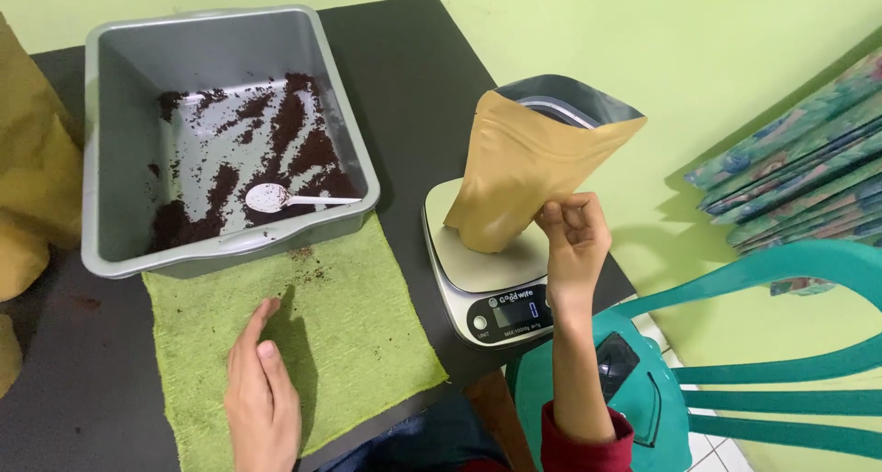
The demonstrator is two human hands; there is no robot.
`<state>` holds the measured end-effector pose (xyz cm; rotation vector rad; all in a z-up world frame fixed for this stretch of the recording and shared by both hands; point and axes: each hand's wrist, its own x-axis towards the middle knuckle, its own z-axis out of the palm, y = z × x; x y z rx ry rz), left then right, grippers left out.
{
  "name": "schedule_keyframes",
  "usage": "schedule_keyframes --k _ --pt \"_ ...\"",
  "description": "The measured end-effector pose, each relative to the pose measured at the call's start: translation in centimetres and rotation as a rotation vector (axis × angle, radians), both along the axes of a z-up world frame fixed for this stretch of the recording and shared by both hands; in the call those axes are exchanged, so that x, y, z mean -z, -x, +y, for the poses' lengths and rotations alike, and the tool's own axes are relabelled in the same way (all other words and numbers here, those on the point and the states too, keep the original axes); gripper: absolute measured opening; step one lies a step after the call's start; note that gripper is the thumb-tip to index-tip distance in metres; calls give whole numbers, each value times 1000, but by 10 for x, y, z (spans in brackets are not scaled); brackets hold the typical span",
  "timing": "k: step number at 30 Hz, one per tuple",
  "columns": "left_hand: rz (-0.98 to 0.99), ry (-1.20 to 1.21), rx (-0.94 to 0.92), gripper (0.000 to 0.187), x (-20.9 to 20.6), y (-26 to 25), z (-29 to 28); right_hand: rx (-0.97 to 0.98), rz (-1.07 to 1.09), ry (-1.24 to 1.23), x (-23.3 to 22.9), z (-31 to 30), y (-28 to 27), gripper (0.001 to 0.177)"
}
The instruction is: Filling stand-up pouches with ground coffee using a spoon and weighing them on a digital scale to ensure correct weight.
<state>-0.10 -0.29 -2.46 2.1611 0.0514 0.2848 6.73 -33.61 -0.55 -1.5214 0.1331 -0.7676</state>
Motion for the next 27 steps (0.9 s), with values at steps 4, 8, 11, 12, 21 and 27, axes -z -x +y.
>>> schedule_keyframes --k 4,8,11,12,21,27 --pt "-21 -22 21 56 3 0 1 127 -117 158 4 6 6 15" --pt "-141 -67 33 47 4 1 0 587 -284 170 -9 76 34 16" --pt "-257 -117 86 38 19 -1 5 4 -181 589 39 125 71 25" --pt "-256 -119 85 38 22 -1 5 3 -180 587 34 138 68 25" --pt "-332 -136 92 23 7 -1 0 -680 27 754 21 169 59 24" --pt "-298 -137 77 24 7 -1 -1 -715 54 724 23 168 58 27"
